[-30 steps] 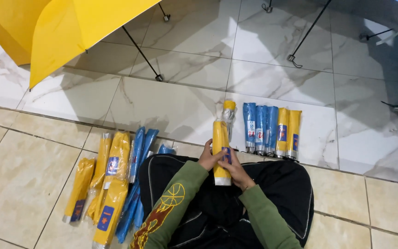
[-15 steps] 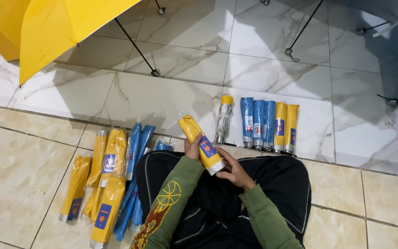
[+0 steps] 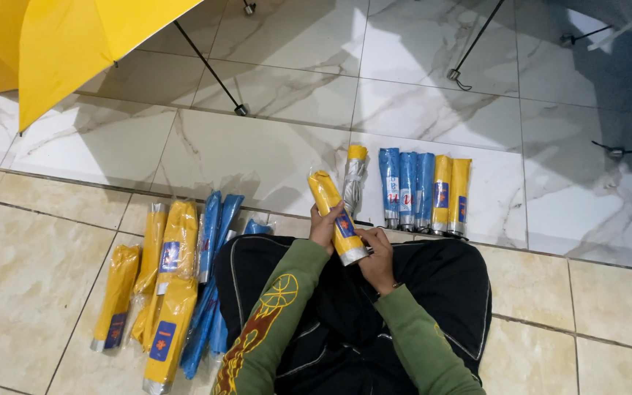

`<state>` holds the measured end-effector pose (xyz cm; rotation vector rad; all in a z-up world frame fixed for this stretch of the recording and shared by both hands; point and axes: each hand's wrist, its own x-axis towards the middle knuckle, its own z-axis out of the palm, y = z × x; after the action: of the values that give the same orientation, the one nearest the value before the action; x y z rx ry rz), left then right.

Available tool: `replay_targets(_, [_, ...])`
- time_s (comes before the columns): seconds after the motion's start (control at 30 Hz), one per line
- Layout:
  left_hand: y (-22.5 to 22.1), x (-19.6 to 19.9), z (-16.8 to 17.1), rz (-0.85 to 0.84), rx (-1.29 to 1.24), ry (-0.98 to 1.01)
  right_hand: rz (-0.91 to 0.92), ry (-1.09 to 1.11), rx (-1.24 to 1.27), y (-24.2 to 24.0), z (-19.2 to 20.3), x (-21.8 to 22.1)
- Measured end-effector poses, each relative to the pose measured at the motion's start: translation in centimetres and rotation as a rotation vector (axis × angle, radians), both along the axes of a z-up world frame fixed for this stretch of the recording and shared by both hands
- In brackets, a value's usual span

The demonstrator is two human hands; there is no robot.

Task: The person is packaging folded umbrellas into clear plastic sleeves and arranging them on the floor.

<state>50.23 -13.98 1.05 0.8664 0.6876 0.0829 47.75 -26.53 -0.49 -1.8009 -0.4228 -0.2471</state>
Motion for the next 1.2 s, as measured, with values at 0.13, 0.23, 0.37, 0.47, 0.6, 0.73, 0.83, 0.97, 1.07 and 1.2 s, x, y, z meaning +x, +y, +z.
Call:
replay_targets(0.13, [-0.8,0.8,-2.2,-0.023,-0.081,-0.017,-0.08,-0.068,-0.041,-0.3,0.5,0.2])
replay_targets(0.23, [-0.6,0.9,-3.1,0.009,-0.042,0.004,-0.115,-0.067,-0.011,-0.7,-0.5,0.4])
replay_targets(0.37, [-0.1,0.4,-2.1,0.107,-0.035,0.025,-0.104,-0.036,-0.023,-0.4,-0.2,0.0])
replay_targets(0.47, [0.5,0.4,-2.3,0.169,-0.024,0.059,-0.104,-0.027,-0.031,0.3,2.2,-0.6])
replay_targets(0.6, [1.2,0.8,-3.2,0.283,-0.022,0.08,-0.164,-0.102,-0.088,-0.1,1.9,-0.2])
replay_targets(0.73, [1.7,1.1,-2.6,0.311,-0.036,0.072,-0.159,-0.1,-0.108,-0.9,2.2,-0.6])
replay_targets(0.83, [2.0,1.1,-2.1,0.342,-0.028,0.06,-0.17,-0.051,-0.07,-1.4,3.5,-1.0])
replay_targets(0.97, [2.3,0.8,-0.6,0.338,-0.047,0.079,-0.119,0.044,0.077,-2.7,3.3,-1.2])
replay_targets(1.07, [2.5,0.7,-0.3,0.366,-0.062,0.098,-0.097,0.084,0.214,-4.1,1.9,-0.7])
replay_targets(1.2, [2.9,1.0,-0.8,0.448,-0.116,0.127,-0.086,0.116,0.441,-6.0,0.2,-0.2])
